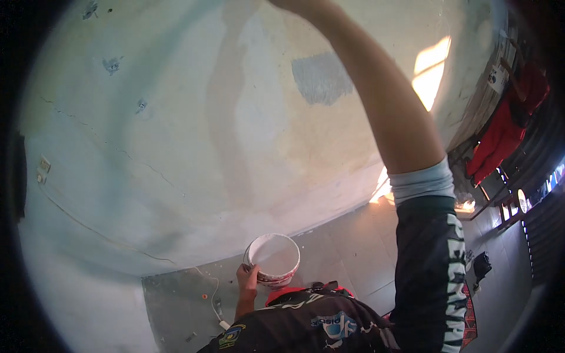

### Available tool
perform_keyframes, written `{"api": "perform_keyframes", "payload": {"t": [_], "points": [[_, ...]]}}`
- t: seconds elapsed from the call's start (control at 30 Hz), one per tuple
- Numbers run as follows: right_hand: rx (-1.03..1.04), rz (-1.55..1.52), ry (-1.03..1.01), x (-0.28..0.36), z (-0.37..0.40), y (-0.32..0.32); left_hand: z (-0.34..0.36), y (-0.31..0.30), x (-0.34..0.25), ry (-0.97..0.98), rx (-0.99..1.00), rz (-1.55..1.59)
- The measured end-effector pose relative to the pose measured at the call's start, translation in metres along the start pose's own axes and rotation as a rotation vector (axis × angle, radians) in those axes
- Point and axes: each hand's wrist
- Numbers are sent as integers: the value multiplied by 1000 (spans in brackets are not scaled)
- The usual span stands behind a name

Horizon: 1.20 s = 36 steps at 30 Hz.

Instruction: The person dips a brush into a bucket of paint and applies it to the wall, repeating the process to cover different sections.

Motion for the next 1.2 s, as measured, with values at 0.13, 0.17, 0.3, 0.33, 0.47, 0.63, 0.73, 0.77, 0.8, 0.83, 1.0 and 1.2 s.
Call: {"api": "perform_keyframes", "payload": {"t": [0.13, 0.17, 0.3, 0.33, 0.47, 0.63, 0.73, 0.77, 0.8, 0.83, 1.0, 1.2], "points": [[70, 6, 57, -33, 130, 82, -7, 0, 6, 42, 1, 18], [141, 19, 86, -40, 169, 94, -9, 2, 11, 47, -3, 29], [353, 19, 305, -58, 287, 111, 4, -3, 6, -35, -26, 37], [426, 19, 402, -62, 303, 112, 5, -4, 4, 14, -3, 81], [607, -58, 503, -102, 367, 139, 14, -15, 5, 131, -32, 15], [266, -129, 524, -107, 269, 137, 15, -24, 18, 163, -6, 101], [101, -240, 427, -69, 175, 96, 20, -21, 14, 74, -38, 163], [-2, -251, 354, -51, 155, 88, 22, -20, 9, 72, -41, 110], [11, -255, 360, -36, 142, 79, 25, -21, 8, 70, -45, 57], [3, -254, 336, -24, 130, 72, 27, -21, 12, 63, -52, 55], [38, -138, 273, -28, 202, 105, 29, -18, 11, -11, -72, 109], [502, 49, 491, -76, 439, 202, 29, -19, 17, -61, -133, 186]]}}
Point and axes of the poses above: each hand's wrist, its own z-axis away from the middle knuckle, its own y-axis out of the palm, x = y × z, and after that the axes turned 6 degrees about -y, right-handed
